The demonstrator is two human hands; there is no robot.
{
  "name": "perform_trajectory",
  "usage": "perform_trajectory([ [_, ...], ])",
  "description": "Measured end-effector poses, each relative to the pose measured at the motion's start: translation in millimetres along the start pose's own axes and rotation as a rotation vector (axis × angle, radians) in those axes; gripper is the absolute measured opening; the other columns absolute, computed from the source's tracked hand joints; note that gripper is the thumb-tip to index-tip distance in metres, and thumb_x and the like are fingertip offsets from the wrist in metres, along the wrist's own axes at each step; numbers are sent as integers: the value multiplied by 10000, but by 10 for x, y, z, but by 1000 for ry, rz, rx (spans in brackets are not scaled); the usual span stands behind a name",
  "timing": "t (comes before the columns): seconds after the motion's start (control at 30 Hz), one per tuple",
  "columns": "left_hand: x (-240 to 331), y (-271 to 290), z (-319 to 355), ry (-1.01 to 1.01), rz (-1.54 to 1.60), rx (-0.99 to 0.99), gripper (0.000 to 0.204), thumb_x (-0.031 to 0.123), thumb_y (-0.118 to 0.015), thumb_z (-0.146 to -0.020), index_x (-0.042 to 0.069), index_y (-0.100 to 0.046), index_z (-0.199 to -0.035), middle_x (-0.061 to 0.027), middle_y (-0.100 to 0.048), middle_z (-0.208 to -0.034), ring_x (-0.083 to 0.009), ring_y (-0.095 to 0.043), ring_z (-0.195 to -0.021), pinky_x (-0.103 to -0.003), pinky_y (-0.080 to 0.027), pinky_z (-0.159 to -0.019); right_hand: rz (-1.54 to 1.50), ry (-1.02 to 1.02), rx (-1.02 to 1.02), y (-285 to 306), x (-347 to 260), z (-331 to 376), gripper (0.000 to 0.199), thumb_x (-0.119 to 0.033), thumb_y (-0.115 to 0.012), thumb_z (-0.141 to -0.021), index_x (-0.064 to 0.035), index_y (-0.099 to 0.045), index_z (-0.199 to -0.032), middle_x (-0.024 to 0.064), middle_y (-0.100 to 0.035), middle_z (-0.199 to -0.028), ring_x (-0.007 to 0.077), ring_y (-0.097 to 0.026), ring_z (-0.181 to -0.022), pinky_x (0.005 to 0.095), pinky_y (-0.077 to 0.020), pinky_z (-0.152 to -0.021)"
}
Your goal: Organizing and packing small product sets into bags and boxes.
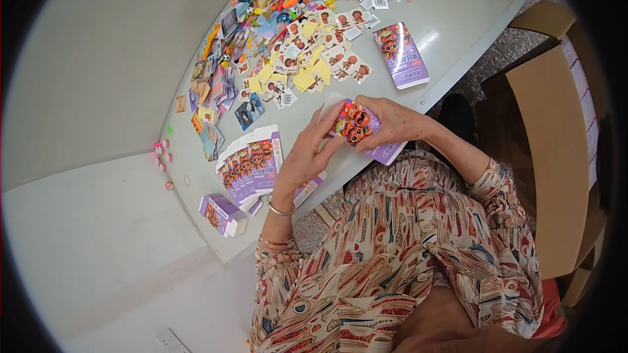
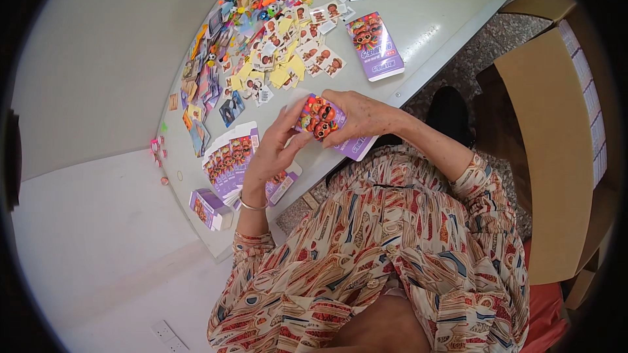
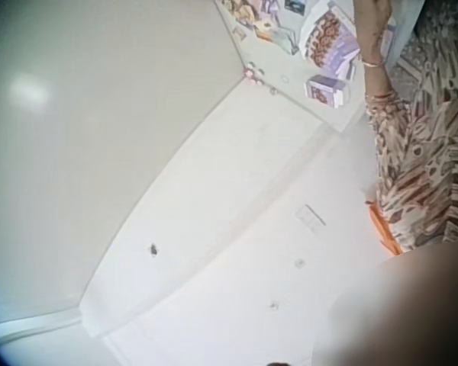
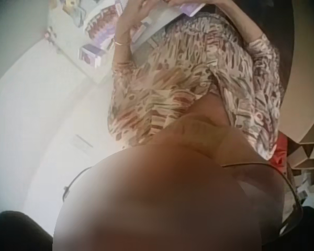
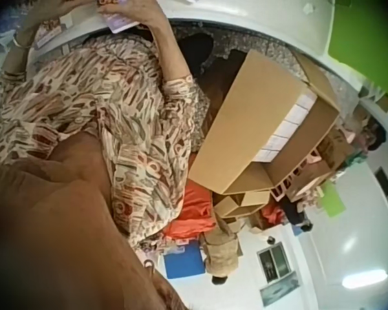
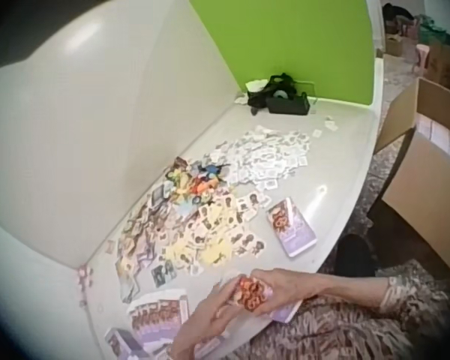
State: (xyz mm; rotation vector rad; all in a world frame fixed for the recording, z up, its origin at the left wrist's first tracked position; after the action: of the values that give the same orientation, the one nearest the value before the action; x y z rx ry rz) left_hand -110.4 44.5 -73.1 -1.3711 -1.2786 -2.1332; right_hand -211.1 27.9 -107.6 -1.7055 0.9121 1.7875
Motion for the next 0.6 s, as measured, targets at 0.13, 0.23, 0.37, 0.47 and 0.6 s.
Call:
perform_trajectory([
  [0.13, 209, 40, -8, -30, -31, 308, 523, 92, -564, -931, 29, -372, -1413, -159, -515, -1325, -194, -580, -1042, -324, -485, -890, 54, -43, 88, 105, 148, -10, 495, -229, -831, -663, -16, -520, -985, 84, -623, -873, 145, -574, -811, 307, -475, -742],
  [0.23, 22, 70, 52, -16, 136, 397, 440, 103, -573, -932, 0, -469, -1347, -143, -599, -1212, -187, -611, -989, -313, -490, -883, 21, -92, 46, 49, 119, 10, 491, -230, -828, -662, -15, -509, -967, 95, -623, -865, 154, -582, -809, 311, -475, -741],
  [0.37, -361, 76, 45, 319, 841, 421, 306, 100, -614, -909, -21, -612, -1190, -105, -672, -1057, -147, -638, -930, -290, -503, -859, 59, -46, 77, 88, 69, 13, 487, -231, -826, -664, -17, -502, -957, 101, -625, -855, 166, -591, -802, 311, -475, -742],
  [0.47, -419, 62, 59, 346, 930, 407, 273, 85, -634, -890, -24, -643, -1140, -95, -684, -1019, -135, -645, -905, -291, -516, -845, 16, -54, 39, 54, 59, 19, 498, -237, -827, -663, -15, -499, -965, 110, -627, -848, 178, -600, -796, 314, -478, -738],
  [0.6, -472, 72, 95, 376, 889, 455, 274, 32, -605, -883, -55, -621, -1142, -144, -680, -1032, -186, -671, -891, -335, -546, -821, 28, -31, 33, 26, 39, 29, 508, -242, -828, -663, -18, -499, -978, 105, -634, -839, 174, -604, -777, 316, -482, -720],
])
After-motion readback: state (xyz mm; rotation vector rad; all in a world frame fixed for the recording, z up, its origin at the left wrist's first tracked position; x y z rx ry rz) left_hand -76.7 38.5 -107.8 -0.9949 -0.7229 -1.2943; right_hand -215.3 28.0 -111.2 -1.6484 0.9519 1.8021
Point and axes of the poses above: each hand's wrist, its own z-axis away from the middle knuckle, its own y-axis out of the back of the hand, x = y × z, the point moved 10 cm from there along -z, towards the middle knuckle
